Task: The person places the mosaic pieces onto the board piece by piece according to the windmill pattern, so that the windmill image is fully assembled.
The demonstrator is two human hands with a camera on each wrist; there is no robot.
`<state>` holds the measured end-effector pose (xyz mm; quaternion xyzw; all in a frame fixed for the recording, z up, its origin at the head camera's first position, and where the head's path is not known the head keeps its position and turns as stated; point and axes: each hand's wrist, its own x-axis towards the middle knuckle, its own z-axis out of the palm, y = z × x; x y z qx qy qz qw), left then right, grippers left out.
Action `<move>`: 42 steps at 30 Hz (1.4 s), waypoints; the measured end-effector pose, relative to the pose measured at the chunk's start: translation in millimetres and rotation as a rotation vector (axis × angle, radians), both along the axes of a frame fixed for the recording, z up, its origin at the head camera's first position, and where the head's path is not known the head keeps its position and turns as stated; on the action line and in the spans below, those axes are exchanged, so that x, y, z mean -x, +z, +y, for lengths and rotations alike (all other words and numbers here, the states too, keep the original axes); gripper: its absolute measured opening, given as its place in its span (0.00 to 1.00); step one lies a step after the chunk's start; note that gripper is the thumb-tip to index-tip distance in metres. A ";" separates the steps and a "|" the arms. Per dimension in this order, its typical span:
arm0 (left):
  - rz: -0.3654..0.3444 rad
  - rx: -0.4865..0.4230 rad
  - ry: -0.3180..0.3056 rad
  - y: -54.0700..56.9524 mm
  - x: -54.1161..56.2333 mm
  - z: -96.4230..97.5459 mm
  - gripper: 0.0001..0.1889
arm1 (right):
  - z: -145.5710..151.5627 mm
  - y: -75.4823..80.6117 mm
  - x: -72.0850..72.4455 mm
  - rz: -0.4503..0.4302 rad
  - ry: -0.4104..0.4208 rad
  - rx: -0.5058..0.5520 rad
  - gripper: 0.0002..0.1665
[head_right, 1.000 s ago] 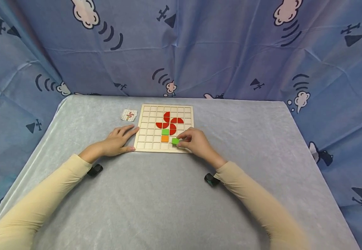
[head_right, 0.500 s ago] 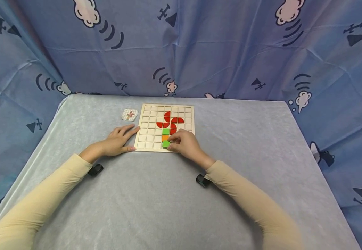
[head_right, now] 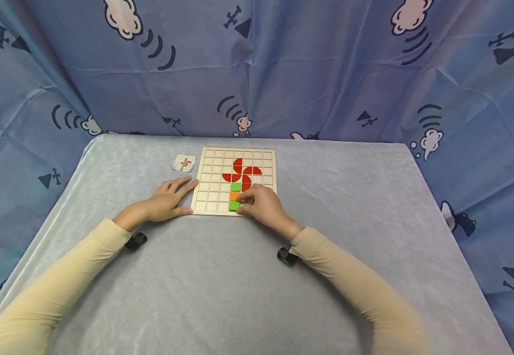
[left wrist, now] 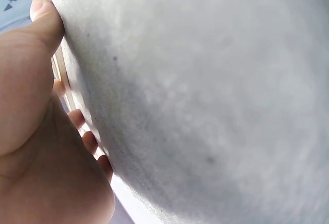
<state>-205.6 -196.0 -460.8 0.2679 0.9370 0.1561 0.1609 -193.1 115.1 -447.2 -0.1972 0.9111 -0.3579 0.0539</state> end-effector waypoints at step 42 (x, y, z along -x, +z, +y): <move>-0.050 -0.002 0.030 8.3 -3.3 3.3 0.43 | -2.7 -0.5 0.6 -0.009 -0.008 -0.026 0.16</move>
